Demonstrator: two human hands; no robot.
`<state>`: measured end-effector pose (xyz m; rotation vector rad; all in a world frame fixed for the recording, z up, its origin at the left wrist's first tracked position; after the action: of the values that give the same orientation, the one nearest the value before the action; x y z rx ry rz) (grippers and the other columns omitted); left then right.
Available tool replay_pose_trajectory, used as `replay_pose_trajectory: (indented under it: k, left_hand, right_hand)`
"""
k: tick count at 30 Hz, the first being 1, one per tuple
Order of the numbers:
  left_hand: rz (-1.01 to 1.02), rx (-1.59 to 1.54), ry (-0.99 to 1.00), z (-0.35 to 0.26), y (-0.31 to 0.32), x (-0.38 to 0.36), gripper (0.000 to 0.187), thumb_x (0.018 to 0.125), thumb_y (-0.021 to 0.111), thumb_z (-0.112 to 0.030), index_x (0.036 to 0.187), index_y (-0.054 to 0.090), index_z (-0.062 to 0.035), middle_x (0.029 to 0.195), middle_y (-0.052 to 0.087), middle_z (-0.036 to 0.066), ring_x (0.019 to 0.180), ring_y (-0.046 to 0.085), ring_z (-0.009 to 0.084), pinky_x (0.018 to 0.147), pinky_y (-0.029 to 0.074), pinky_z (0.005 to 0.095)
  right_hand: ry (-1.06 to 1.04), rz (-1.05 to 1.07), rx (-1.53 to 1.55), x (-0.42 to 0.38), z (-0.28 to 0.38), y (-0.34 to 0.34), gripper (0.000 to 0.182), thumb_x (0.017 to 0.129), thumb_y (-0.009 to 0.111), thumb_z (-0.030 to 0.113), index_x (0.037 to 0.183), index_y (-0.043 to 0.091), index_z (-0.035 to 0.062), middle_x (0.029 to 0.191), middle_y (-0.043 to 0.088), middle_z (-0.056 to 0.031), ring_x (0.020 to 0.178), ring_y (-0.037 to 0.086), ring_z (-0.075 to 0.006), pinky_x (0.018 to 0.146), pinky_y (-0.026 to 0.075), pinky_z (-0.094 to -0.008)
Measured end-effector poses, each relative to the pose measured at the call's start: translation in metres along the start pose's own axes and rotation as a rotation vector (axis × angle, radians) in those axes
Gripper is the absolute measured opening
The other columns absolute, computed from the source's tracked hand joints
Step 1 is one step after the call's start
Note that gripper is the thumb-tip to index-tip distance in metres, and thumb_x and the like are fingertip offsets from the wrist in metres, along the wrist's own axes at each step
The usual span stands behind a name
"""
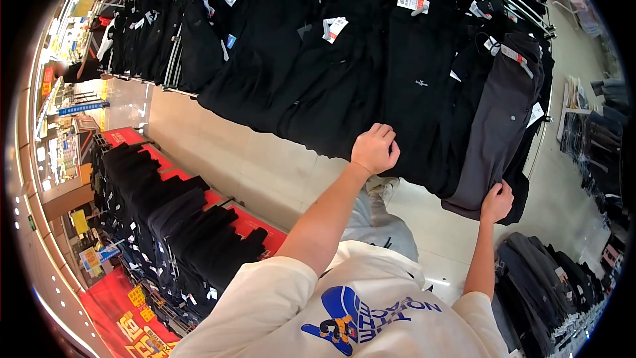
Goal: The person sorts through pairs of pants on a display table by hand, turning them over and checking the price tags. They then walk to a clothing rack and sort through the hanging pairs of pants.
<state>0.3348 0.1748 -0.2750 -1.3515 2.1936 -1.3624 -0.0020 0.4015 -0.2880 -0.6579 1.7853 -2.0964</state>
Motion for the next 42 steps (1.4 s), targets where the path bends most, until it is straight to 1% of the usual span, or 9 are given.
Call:
replay_pose_trajectory:
  k: [3,8,16,21,26,28,33,36,42]
  left_hand:
    - [0.013,-0.014,-0.011,-0.001,0.002,0.000,0.013,0.077,0.068,-0.011,0.087,0.074,-0.0044,0.099,0.073,0.006,0.092,0.070,0.0242,0.071,0.061,0.0362]
    - [0.013,-0.010,0.001,0.002,0.004,-0.001,0.013,0.077,0.068,-0.010,0.087,0.074,-0.0042,0.099,0.073,0.006,0.093,0.070,0.0240,0.072,0.061,0.0360]
    - [0.046,-0.035,-0.020,0.004,0.001,0.001,0.016,0.076,0.068,-0.010,0.089,0.074,-0.0030,0.101,0.073,0.009,0.093,0.069,0.0254,0.073,0.061,0.0373]
    - [0.042,-0.092,-0.010,0.004,0.001,0.000,0.025,0.076,0.070,-0.012,0.099,0.073,-0.0015,0.102,0.072,0.012,0.091,0.068,0.0295,0.073,0.061,0.0405]
    - [0.072,-0.116,0.007,0.013,0.010,-0.005,0.038,0.078,0.077,-0.028,0.108,0.073,-0.0055,0.108,0.073,0.012,0.102,0.070,0.0312,0.076,0.062,0.0389]
    - [0.065,-0.147,-0.026,0.010,0.006,-0.003,0.036,0.077,0.074,-0.022,0.108,0.074,-0.0047,0.111,0.072,0.011,0.105,0.066,0.0290,0.081,0.061,0.0373]
    - [0.449,-0.340,-0.286,0.010,-0.005,0.005,0.050,0.084,0.075,-0.033,0.125,0.068,-0.0053,0.125,0.070,0.014,0.119,0.064,0.0302,0.098,0.057,0.0411]
    - [0.602,-0.378,-0.338,0.011,-0.010,0.010,0.059,0.088,0.073,-0.040,0.134,0.063,-0.0055,0.135,0.065,0.016,0.126,0.062,0.0323,0.106,0.052,0.0415]
    - [0.422,-0.328,-0.228,0.015,0.003,-0.003,0.058,0.086,0.074,-0.040,0.131,0.065,-0.0055,0.133,0.067,0.017,0.121,0.065,0.0335,0.103,0.054,0.0428]
  right_hand:
    - [-0.007,0.043,0.011,0.001,0.003,-0.004,0.032,0.098,0.056,0.025,0.117,0.076,0.0085,0.119,0.075,-0.0079,0.110,0.068,-0.0336,0.094,0.053,-0.0459]
    - [-0.387,-0.254,0.228,-0.002,0.091,-0.023,0.032,0.093,0.067,0.010,0.124,0.070,0.0026,0.123,0.072,-0.0137,0.114,0.066,-0.0375,0.100,0.050,-0.0453]
    - [-0.600,0.490,1.022,-0.019,0.328,0.006,0.036,0.096,0.070,0.016,0.130,0.067,0.0045,0.127,0.071,-0.0135,0.115,0.068,-0.0327,0.099,0.053,-0.0409]
    - [-0.812,0.517,0.754,-0.030,0.421,0.078,0.075,0.098,0.070,0.040,0.152,0.043,-0.0040,0.152,0.051,-0.0256,0.140,0.050,-0.0409,0.114,0.044,-0.0452]
    - [-0.650,0.585,0.591,-0.032,0.480,0.110,0.090,0.094,0.071,0.053,0.154,0.038,-0.0065,0.153,0.050,-0.0246,0.141,0.050,-0.0405,0.114,0.044,-0.0462]
    - [-0.530,0.608,0.557,-0.030,0.499,0.108,0.096,0.091,0.073,0.057,0.153,0.039,-0.0071,0.151,0.051,-0.0257,0.138,0.052,-0.0415,0.111,0.047,-0.0469]
    - [-0.179,0.653,0.635,-0.021,0.528,0.122,0.095,0.078,0.084,0.060,0.135,0.048,-0.0066,0.128,0.068,-0.0285,0.120,0.065,-0.0457,0.101,0.052,-0.0483]
    - [-0.132,0.657,0.713,-0.018,0.525,0.148,0.080,0.084,0.081,0.052,0.136,0.052,-0.0016,0.131,0.068,-0.0272,0.125,0.064,-0.0431,0.104,0.051,-0.0477]
    - [-0.252,0.511,0.625,-0.024,0.526,0.133,0.056,0.100,0.062,0.046,0.136,0.064,0.0030,0.129,0.069,-0.0255,0.122,0.065,-0.0447,0.101,0.052,-0.0506]
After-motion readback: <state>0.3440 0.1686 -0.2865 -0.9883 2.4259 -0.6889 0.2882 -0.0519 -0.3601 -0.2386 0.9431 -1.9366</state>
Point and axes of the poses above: each hand's wrist, its own x-axis towards the middle knuckle, its own y-axis out of the palm, z = x × y, the point moved 1 cm from there along x, towards the middle knuckle
